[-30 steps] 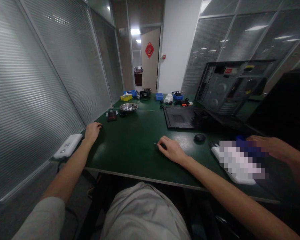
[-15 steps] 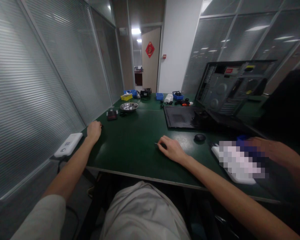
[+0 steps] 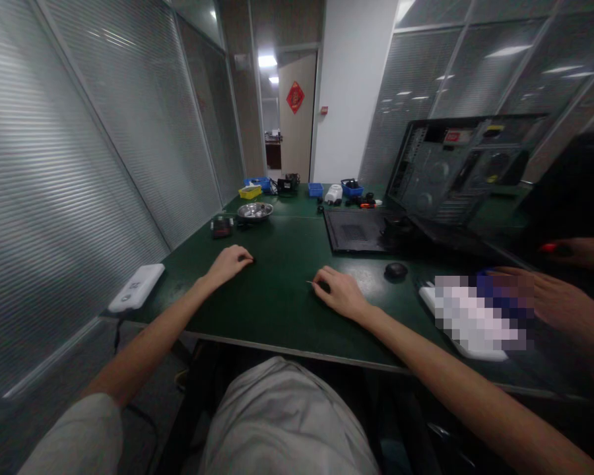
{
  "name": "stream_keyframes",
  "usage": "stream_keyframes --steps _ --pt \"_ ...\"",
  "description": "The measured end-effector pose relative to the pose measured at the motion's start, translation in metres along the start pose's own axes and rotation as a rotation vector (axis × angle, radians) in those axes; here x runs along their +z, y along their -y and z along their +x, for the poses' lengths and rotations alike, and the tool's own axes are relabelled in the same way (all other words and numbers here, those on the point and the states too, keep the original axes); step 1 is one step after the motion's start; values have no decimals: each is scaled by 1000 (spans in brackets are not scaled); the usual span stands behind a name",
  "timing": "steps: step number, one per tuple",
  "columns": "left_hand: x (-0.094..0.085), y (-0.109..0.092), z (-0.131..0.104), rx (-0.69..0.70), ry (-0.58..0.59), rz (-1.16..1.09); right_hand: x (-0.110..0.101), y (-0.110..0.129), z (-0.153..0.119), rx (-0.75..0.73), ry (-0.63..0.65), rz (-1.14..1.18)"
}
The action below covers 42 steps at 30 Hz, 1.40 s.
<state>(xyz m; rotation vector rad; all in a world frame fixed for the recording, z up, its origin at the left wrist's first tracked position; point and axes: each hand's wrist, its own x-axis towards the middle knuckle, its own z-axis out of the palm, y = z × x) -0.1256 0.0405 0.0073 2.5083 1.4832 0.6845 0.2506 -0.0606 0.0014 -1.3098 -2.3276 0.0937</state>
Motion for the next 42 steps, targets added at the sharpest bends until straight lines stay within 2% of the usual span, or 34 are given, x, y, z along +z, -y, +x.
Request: stream_keyframes --steps 3,5,7,9,13,20,26,35,42 --pt "28 -70 7 268 98 -173 0 -1 0 -1 -4 5" --pt "43 -106 8 356 143 -264 0 -1 0 -7 -4 18" --pt "52 -129 7 368 165 -331 0 -1 0 -13 -7 29" --pt "57 -138 4 345 166 -369 0 -1 0 -14 -12 33" --pt "58 -137 -1 320 144 -373 0 -1 -1 -8 -20 47" --pt "59 -137 -2 361 134 -380 -3 -2 -5 -4 -11 32" --pt "60 -134 -1 318 138 -417 -2 -2 -5 -13 -3 18" --pt "66 -127 -1 329 56 -528 -1 -2 -3 -78 13 65" --pt "66 -129 -3 370 48 -467 -1 0 -2 -97 44 -9"
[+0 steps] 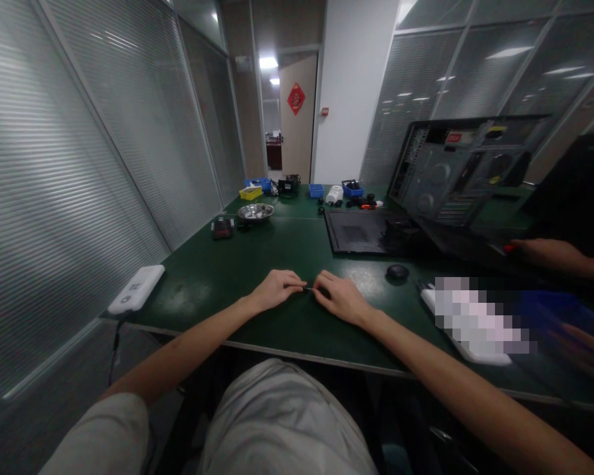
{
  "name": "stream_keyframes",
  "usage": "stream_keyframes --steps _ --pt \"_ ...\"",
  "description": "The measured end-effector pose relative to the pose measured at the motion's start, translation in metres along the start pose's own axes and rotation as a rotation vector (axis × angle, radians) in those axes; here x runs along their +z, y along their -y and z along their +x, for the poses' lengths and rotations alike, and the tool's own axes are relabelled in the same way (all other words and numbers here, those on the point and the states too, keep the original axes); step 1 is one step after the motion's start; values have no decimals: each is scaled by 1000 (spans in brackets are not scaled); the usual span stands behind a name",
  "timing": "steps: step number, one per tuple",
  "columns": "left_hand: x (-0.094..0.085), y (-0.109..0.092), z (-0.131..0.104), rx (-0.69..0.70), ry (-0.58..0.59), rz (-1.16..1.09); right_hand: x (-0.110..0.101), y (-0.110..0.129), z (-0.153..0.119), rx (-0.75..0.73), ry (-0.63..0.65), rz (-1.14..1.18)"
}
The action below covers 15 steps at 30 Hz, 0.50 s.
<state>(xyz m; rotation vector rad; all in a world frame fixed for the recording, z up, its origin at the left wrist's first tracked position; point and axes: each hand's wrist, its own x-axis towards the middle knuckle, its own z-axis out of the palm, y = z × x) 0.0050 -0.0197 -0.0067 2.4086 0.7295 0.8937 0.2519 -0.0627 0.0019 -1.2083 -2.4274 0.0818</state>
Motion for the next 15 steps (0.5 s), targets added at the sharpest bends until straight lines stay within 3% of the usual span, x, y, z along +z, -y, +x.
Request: stream_keyframes --steps 5,11,15 --pt "-3 -3 1 -66 -23 -6 0 0 1 14 -18 31" --pt "-2 -5 1 -2 31 69 0 1 1 13 13 3" --pt "-3 -4 2 -45 6 56 0 2 2 14 0 12"
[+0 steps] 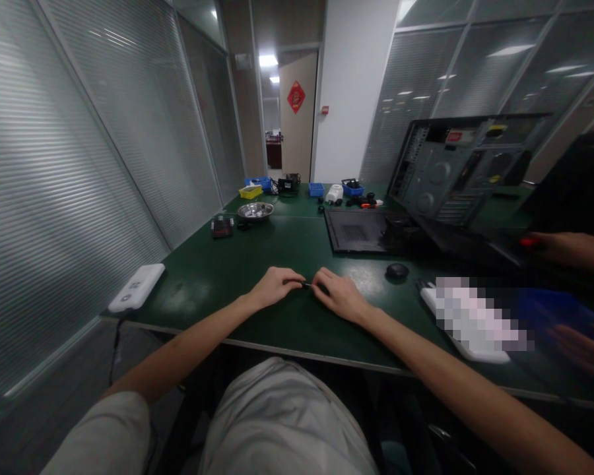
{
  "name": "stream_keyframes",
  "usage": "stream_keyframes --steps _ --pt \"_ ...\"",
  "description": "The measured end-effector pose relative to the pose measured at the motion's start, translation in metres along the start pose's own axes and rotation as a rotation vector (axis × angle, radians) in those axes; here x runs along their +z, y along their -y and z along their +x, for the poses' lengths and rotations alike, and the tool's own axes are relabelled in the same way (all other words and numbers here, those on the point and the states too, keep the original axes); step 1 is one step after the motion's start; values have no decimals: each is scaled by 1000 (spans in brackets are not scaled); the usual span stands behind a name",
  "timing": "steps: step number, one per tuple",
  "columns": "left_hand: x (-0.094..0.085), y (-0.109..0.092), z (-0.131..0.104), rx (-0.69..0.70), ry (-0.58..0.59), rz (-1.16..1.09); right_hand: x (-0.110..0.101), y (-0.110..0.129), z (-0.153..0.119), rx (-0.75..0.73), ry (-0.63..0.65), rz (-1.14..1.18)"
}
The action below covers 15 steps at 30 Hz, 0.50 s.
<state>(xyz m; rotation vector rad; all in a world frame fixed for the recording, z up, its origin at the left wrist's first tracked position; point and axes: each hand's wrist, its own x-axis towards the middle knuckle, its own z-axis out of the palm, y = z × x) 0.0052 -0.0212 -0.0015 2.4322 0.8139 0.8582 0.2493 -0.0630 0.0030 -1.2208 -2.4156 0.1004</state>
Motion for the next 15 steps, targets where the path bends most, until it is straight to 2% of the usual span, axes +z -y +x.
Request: stream_keyframes --steps 4,10,15 --pt "1 2 0 -38 4 -3 1 -1 0 -1 -15 10" --pt "3 1 0 73 25 69 3 -2 1 -12 -3 -50" --pt "5 -1 1 51 36 22 4 2 3 -20 -9 -27"
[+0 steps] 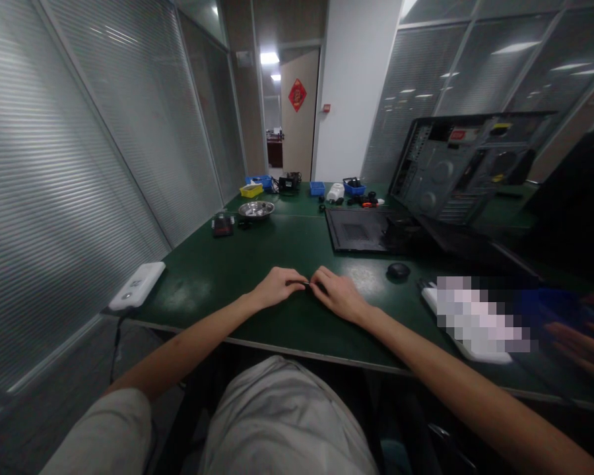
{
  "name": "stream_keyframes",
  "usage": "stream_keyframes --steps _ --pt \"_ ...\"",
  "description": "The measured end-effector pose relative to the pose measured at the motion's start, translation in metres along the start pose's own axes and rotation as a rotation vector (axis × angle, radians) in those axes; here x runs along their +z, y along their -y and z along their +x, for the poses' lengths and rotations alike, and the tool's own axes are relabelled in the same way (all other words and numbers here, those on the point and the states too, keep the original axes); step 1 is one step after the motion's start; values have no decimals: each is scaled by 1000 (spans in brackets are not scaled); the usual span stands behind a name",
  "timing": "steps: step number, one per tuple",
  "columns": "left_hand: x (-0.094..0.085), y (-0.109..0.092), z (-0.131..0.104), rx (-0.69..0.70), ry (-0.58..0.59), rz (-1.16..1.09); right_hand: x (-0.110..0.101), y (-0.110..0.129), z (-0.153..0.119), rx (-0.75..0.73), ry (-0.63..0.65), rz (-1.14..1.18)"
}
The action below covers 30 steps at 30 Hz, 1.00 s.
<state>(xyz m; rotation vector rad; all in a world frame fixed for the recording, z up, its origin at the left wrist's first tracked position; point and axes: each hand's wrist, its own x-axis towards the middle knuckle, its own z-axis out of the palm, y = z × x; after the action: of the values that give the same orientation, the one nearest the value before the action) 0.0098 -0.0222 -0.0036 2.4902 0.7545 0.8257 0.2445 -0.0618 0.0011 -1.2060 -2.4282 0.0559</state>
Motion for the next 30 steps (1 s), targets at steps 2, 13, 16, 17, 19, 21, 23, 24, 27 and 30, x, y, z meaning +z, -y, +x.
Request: stream_keyframes --steps 2,13,16,17,19,21,23,24,27,30 --pt "2 -1 1 -18 -12 -20 0 1 1 -2 -10 12" --pt "-3 5 -3 10 -20 29 -3 -2 -2 31 7 -33" --pt "0 6 -1 22 -18 31 -2 0 0 14 14 -48" --pt "1 6 -1 26 -11 25 -2 1 0 5 16 -51" --pt "3 4 0 33 1 12 -1 2 2 -10 20 -53" --pt "3 2 0 35 -2 1 -1 2 2 -14 18 -48" --pt "2 -1 0 33 -19 -8 -2 2 2 -15 14 -42" --pt "1 -2 -1 31 -28 -13 -2 2 2 -17 12 -40" --pt "-1 -2 0 12 -67 -8 -3 2 1 -23 8 -47" --pt "-2 5 3 -11 -130 56 -2 1 0 -16 3 -64"
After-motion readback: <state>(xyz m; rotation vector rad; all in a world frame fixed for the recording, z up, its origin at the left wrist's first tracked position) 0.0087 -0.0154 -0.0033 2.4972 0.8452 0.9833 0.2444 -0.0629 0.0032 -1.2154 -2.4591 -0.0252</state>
